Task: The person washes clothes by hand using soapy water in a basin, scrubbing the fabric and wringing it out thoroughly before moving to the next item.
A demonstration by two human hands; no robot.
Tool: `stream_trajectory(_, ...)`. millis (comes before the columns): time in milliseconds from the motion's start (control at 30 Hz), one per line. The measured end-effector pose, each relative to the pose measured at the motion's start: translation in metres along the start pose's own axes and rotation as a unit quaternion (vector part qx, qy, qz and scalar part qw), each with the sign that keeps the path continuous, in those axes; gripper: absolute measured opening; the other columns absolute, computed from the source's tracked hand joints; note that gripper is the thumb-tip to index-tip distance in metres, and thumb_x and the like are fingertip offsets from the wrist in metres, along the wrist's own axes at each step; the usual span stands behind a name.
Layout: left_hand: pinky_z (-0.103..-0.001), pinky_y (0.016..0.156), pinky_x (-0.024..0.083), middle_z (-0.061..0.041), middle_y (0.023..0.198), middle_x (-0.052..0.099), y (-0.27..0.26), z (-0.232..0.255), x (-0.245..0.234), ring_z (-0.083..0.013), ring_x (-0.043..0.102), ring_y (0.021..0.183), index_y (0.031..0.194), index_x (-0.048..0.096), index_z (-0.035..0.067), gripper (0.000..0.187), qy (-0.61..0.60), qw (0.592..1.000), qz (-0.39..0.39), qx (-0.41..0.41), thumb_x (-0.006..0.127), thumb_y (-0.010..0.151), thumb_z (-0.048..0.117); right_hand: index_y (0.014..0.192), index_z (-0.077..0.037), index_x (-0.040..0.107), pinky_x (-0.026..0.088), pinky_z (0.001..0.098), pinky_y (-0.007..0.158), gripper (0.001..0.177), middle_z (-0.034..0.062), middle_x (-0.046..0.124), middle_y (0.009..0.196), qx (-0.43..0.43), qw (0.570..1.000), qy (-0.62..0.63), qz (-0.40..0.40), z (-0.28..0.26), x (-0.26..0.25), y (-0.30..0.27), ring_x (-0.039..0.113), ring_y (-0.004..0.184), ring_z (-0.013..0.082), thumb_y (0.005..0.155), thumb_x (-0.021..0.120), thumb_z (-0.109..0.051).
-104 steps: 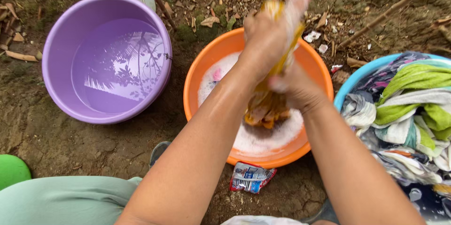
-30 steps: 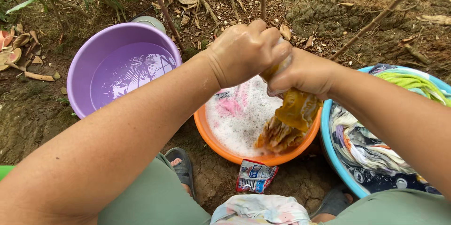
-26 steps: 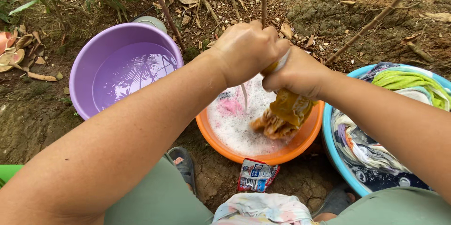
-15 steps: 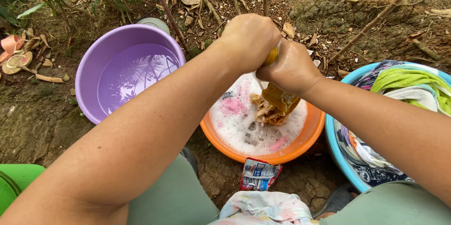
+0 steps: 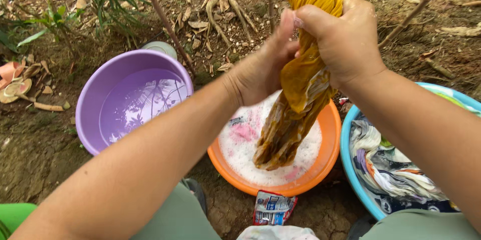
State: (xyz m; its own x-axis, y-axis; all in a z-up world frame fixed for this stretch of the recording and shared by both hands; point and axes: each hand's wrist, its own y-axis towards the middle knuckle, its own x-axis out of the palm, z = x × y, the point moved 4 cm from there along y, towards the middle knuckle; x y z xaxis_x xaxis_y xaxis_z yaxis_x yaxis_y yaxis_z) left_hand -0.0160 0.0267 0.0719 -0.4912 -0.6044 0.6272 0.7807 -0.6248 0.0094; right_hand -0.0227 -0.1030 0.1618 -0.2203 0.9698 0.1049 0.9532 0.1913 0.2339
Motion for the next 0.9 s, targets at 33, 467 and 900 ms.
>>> stream_trajectory(33, -0.044, 0.102, 0.053, -0.022, 0.135, 0.062, 0.001, -0.007, 0.02, -0.0296, 0.065, 0.121, 0.149, 0.041, -0.004, 0.111, -0.085, 0.991, -0.102, -0.01, 0.086, 0.073, 0.062, 0.103, -0.003, 0.074, 0.055, 0.0277, 0.068, 0.025, 0.0007, 0.071, 0.088, -0.04, 0.996, -0.076, 0.025, -0.008, 0.0, -0.001, 0.065, 0.074, 0.0097, 0.086, 0.076, -0.02)
stream_trajectory(467, -0.042, 0.085, 0.063, -0.016, 0.097, 0.074, 0.005, 0.042, 0.058, -0.0258, 0.073, 0.089, 0.113, 0.066, -0.008, 0.05, 0.1, 0.994, -0.035, 0.017, 0.086, 0.074, 0.016, 0.119, 0.004, 0.067, 0.063, 0.0378, 0.087, 0.101, 0.0148, 0.075, 0.105, 0.12, 0.921, 0.232, -0.29, 0.033, 0.013, 0.022, 0.076, 0.095, 0.0206, 0.067, 0.073, -0.083)
stream_trajectory(900, -0.038, 0.064, 0.065, -0.011, 0.082, 0.072, 0.028, 0.058, -0.008, -0.0193, 0.073, 0.069, 0.097, 0.067, -0.004, 0.034, 0.137, 0.951, 0.241, 0.138, 0.085, 0.069, -0.003, 0.112, -0.003, 0.064, 0.059, 0.0364, 0.081, 0.055, 0.0078, 0.068, 0.096, 0.214, 0.929, 0.032, -0.301, 0.1, 0.009, 0.009, 0.068, 0.089, 0.0194, 0.062, 0.087, 0.0)
